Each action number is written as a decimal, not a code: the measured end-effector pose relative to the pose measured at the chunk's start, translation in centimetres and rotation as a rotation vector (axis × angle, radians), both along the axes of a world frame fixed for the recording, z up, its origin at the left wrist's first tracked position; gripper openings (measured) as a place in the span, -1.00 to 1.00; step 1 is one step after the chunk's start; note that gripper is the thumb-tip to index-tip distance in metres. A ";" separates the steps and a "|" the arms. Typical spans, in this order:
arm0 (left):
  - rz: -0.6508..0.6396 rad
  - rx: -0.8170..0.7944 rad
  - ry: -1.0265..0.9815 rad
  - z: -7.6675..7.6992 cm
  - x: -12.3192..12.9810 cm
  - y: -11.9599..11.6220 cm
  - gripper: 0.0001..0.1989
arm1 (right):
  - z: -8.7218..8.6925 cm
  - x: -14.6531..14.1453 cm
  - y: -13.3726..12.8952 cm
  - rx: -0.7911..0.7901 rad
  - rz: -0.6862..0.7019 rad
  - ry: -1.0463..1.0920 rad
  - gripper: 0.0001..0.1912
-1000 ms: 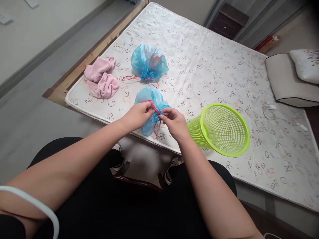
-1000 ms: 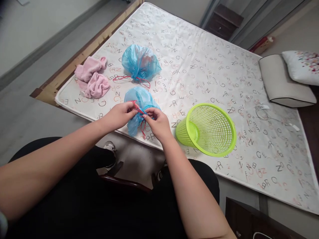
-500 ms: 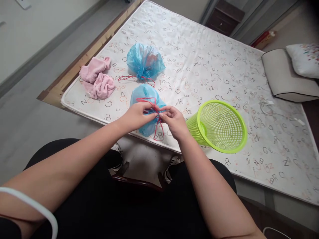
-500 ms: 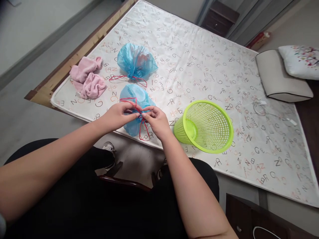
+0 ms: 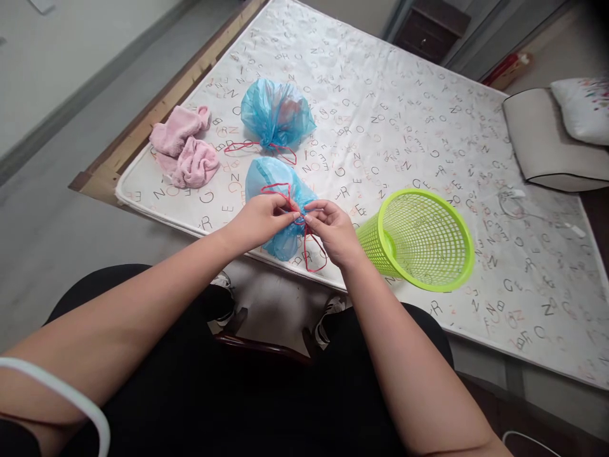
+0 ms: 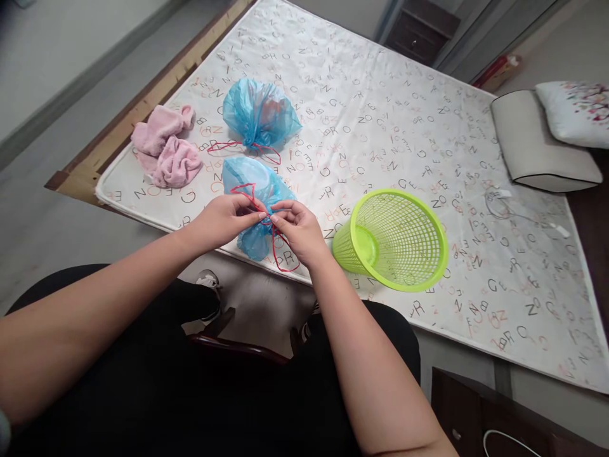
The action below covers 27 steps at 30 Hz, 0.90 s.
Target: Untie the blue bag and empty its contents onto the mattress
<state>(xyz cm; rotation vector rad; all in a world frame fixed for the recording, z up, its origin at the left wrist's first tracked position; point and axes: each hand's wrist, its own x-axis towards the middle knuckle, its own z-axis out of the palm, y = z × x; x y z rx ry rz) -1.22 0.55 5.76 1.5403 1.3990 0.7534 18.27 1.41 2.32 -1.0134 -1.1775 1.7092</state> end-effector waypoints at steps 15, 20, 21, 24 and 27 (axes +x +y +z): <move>-0.006 -0.054 -0.023 -0.1 -0.3 0.2 -0.77 | -0.2 -0.1 -0.1 -0.028 0.022 0.016 -0.66; 0.039 -0.008 -0.078 -0.1 -0.4 0.3 -0.77 | -0.2 0.1 0.1 -0.072 0.074 -0.030 -0.69; 0.051 0.009 -0.072 -0.1 -0.4 0.3 -0.78 | -0.3 0.1 0.0 -0.086 0.096 -0.032 -0.66; 0.062 0.016 -0.040 -0.3 -0.2 0.3 -0.82 | -0.2 0.2 -0.1 -0.129 0.158 -0.022 -0.58; 0.020 0.010 -0.015 -0.6 -0.1 0.3 -0.86 | -0.1 0.2 -0.2 -0.112 0.179 -0.059 -0.62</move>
